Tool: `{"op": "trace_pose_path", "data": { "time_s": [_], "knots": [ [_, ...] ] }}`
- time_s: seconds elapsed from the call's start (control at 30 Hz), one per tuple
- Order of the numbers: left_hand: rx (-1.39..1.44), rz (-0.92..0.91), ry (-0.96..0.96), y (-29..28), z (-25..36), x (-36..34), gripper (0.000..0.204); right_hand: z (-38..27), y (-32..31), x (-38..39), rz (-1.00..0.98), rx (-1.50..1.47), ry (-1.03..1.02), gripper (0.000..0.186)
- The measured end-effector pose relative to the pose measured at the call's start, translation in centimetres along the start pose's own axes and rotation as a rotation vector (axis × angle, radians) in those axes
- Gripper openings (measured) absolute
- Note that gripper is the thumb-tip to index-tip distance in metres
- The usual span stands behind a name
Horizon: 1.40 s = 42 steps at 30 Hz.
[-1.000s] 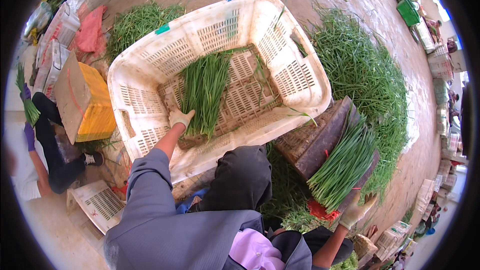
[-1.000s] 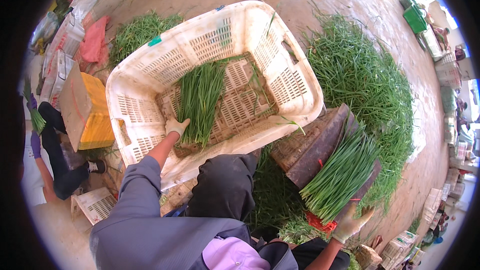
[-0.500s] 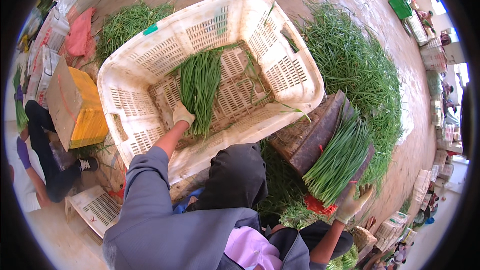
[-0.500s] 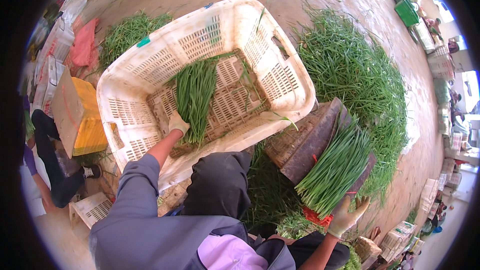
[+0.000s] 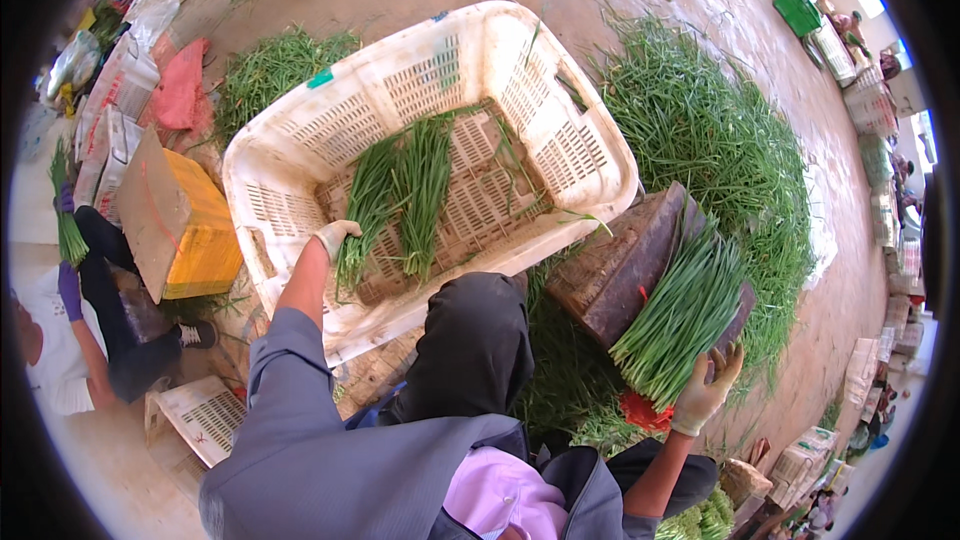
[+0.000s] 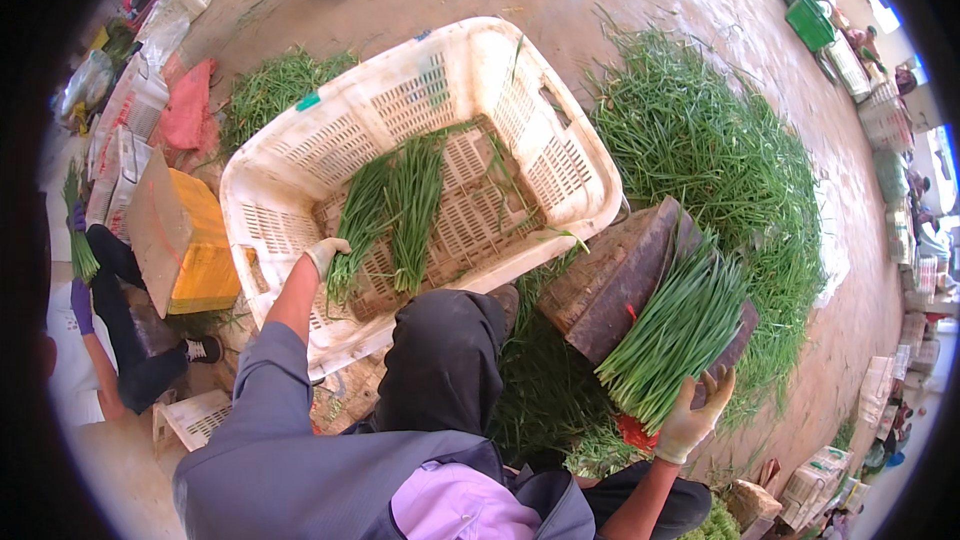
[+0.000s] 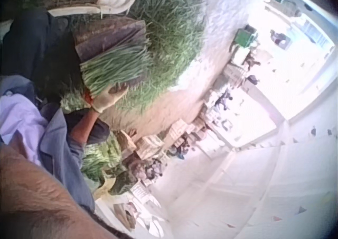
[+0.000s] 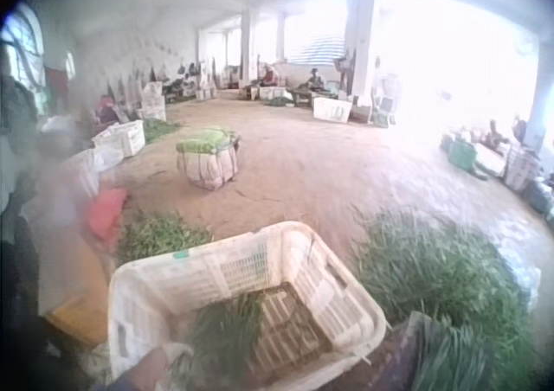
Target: The person gathers green onions, aligns them on a wooden board, and ties them into bundles using red string before placing them into a white plastic crate.
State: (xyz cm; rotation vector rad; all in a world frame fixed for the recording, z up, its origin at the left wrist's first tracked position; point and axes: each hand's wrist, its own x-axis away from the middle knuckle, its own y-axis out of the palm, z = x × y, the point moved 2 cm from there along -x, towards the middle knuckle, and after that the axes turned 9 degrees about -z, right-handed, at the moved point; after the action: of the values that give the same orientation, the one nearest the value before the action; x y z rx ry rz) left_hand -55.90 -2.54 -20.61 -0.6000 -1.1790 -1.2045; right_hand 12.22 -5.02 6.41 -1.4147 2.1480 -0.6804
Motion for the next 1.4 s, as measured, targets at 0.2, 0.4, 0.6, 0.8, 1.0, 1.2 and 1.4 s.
{"op": "trace_pose_path", "data": {
  "time_s": [0.2,0.4,0.6,0.8,1.0,1.2,1.4],
  "knots": [
    [0.268,-0.353,0.385,5.0,2.0,9.0,0.032,-3.9,3.2,0.9,-0.28,-0.074,-0.162,0.063],
    [0.098,-0.703,0.747,15.7,5.2,22.6,0.071,-14.7,7.0,2.3,-0.818,-0.576,-0.038,0.054],
    [-0.341,-0.923,0.877,26.5,6.3,32.0,0.081,-21.7,7.8,-2.4,-1.235,-0.935,-0.225,0.083],
    [-0.799,-0.98,0.86,38.9,-0.1,34.9,0.071,-24.7,0.4,-5.3,-0.901,-1.07,-0.274,0.049],
    [-1.156,-0.849,1.109,41.5,-7.4,32.7,0.094,-22.0,-3.7,0.1,-0.679,-1.24,-0.134,0.012],
    [-0.965,-0.704,1.35,36.7,-6.6,34.3,0.093,-17.4,-1.0,6.5,-0.481,-0.633,-0.29,0.022],
    [-0.877,-0.506,1.589,43.0,-11.6,34.7,0.071,-17.1,-2.5,8.8,-0.311,-0.63,-0.303,0.022]
  ]
}}
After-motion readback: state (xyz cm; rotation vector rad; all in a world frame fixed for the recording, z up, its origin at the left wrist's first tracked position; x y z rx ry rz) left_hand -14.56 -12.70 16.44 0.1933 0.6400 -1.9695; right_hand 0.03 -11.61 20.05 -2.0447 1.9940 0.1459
